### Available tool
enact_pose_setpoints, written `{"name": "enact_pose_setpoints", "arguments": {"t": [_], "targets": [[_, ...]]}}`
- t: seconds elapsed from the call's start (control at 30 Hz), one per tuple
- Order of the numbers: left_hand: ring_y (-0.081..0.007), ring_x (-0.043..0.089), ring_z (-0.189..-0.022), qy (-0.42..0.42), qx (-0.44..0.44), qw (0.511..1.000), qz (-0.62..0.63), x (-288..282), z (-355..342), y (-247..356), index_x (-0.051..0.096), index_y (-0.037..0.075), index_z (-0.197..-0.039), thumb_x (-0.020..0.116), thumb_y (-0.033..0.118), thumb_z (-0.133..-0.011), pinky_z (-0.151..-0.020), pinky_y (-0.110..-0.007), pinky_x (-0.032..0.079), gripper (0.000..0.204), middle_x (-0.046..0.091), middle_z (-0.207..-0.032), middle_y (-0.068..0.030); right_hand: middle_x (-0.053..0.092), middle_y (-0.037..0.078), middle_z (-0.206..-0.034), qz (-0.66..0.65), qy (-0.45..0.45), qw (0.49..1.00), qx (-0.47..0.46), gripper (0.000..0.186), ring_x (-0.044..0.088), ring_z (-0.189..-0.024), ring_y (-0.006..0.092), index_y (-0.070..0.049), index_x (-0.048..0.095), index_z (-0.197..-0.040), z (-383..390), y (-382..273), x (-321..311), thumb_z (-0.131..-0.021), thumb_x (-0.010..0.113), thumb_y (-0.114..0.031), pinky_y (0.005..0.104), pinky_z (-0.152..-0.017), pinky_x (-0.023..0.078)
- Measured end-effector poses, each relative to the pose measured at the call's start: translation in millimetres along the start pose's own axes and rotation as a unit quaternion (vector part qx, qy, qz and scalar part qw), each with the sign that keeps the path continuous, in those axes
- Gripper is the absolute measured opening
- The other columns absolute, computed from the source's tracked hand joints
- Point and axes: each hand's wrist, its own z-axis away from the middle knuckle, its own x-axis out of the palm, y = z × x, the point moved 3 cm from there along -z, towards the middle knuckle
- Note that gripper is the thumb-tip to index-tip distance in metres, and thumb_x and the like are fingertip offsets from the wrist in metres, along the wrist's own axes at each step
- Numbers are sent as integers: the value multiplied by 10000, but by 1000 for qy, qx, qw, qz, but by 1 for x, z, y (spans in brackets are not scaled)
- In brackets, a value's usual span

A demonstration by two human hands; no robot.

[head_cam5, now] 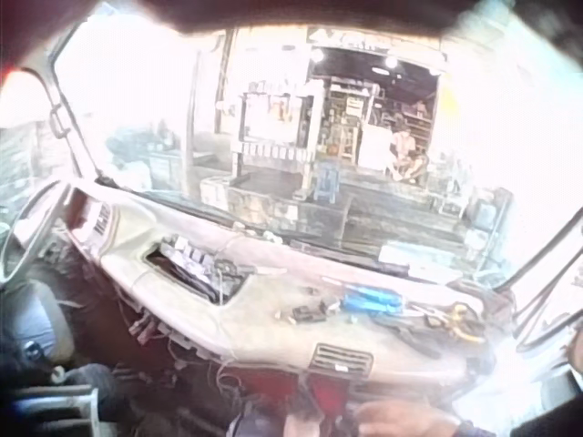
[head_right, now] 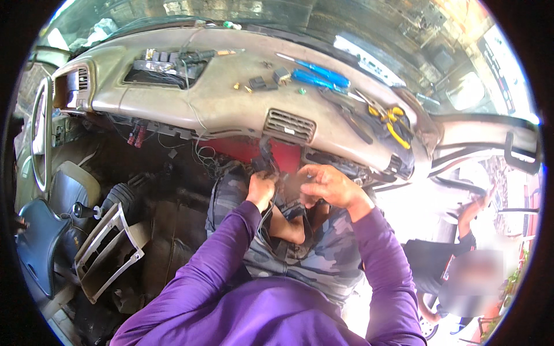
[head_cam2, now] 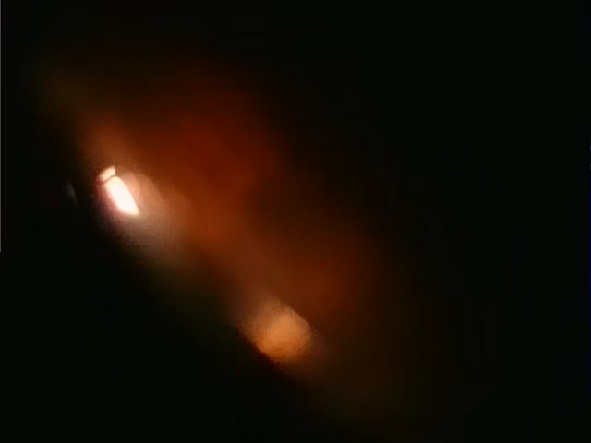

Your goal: The person sits on the floor of a car and works on the vehicle's dashboard wiring. They strip wire ends, connect wires to connectors, and use pliers to crimp connections. Tools and parts are placed on the dashboard during the task.

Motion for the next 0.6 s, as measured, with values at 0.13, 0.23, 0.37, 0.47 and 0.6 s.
{"name": "enact_pose_setpoints", "arguments": {"t": [0.13, 0.23, 0.37, 0.47, 0.6], "targets": [[-236, 707, -735, 17, -8, 1000, -22, 5, 7, 8, 602, -23, -1085, 621, 56, -987, -620, -355, 582, 128, 705, -935, -130, 724, 108, -993, -84, 80, 993, 38, 551, 729, -821, 213, 16, 551, -1353, -19, 44, -26, -935, 767, -269, 369, -701, 624], [-250, 713, -764, 25, 29, 999, -18, 4, 9, 8, 559, -27, -1113, 601, 27, -977, -647, -365, 607, 152, 688, -961, -136, 726, 84, -993, -83, 62, 992, 69, 516, 718, -805, 190, -58, 558, -1345, -43, 64, -43, -930, 777, -274, 354, -710, 610], [-269, 716, -789, 23, 15, 998, -55, 3, 19, 7, 533, -23, -1153, 568, -33, -950, -656, -382, 618, 207, 669, -1034, -159, 710, 89, -1025, -120, 114, 985, 53, 398, 701, -856, 179, -70, 592, -1299, -52, 99, -46, -945, 730, -188, 338, -741, 587], [-264, 714, -827, 19, 30, 987, -157, 8, 32, 3, 426, -2, -1305, 561, -27, -950, -659, -395, 619, 381, 638, -1121, -189, 695, 98, -1057, -117, 66, 990, 35, 398, 687, -873, 171, -52, 589, -1303, -52, 104, -46, -939, 717, -153, 324, -749, 583], [-277, 705, -932, -65, -25, 925, -372, -3, 33, -30, 220, 7, -1528, 610, 59, -974, -727, -409, 616, 679, 634, -1247, -207, 685, 85, -1047, -95, 40, 994, 16, 446, 665, -832, 144, -19, 582, -1309, -48, 95, -46, -913, 753, -135, 296, -749, 565]]}}
